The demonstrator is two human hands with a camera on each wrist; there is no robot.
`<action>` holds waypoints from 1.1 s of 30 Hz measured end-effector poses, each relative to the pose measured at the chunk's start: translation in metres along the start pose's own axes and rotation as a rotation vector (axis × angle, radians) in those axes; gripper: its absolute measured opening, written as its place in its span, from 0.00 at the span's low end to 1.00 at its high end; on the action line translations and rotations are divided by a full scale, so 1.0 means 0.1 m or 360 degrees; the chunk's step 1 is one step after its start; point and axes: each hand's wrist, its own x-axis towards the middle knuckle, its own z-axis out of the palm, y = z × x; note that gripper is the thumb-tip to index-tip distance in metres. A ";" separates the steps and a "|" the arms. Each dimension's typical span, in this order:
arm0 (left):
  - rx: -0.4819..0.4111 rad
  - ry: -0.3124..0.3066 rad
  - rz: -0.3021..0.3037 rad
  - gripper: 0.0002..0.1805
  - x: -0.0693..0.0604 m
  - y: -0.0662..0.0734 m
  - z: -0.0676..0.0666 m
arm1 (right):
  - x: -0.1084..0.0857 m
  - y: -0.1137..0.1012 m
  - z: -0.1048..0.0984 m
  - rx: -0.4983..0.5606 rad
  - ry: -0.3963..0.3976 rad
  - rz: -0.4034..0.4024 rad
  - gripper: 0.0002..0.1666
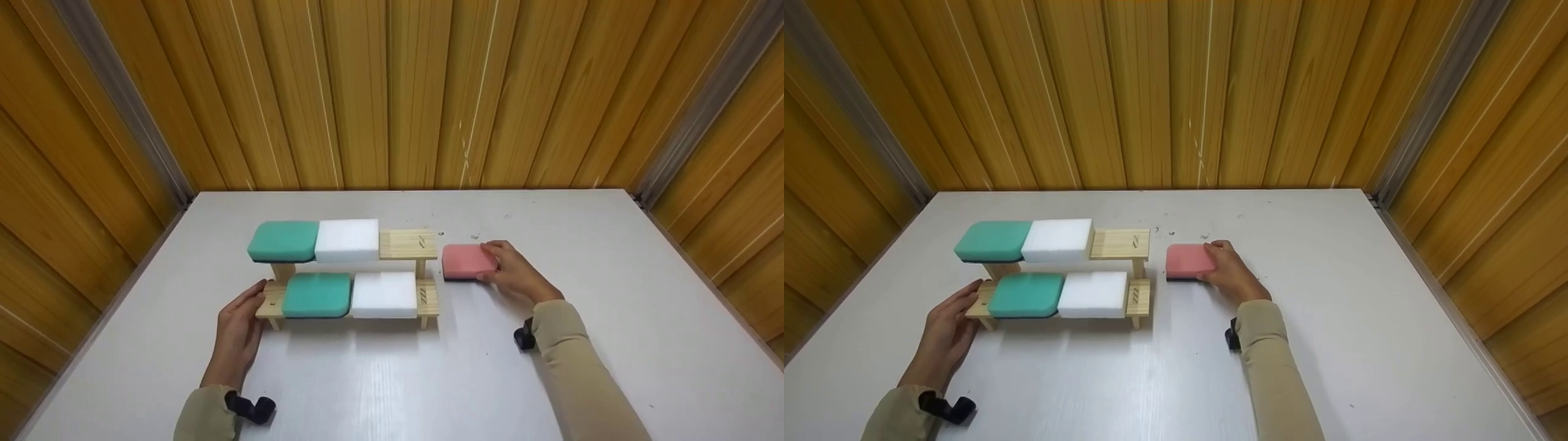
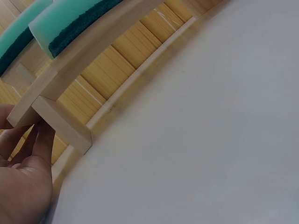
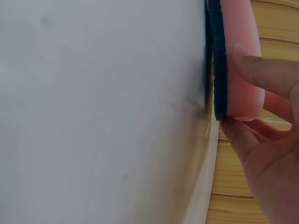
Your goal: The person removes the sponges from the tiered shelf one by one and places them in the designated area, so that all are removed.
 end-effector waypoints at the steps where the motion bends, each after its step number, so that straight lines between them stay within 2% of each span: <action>1: -0.0001 -0.0002 -0.0001 0.27 0.00 0.00 0.00 | 0.00 0.00 0.01 -0.0003 -0.0008 0.0017 0.39; 7: 0.0004 -0.0001 -0.0011 0.27 -0.01 -0.01 0.00 | 0.00 -0.01 0.02 -0.0022 -0.0034 0.0057 0.39; 19: 0.0021 -0.0011 0.0010 0.26 -0.01 0.00 -0.01 | -0.02 0.00 0.01 -0.0069 -0.0036 0.0042 0.41; 24: 0.0050 -0.0003 0.0015 0.26 -0.01 -0.01 -0.01 | -0.02 0.01 0.00 -0.0035 -0.0043 0.0070 0.43; 30: 0.0016 0.0006 0.0008 0.26 -0.01 0.01 0.00 | -0.04 0.00 -0.02 -0.0066 -0.0040 0.0018 0.45; 33: 0.0002 0.0007 -0.0003 0.26 -0.01 0.01 0.00 | -0.06 0.00 -0.02 -0.0027 -0.0044 0.0012 0.47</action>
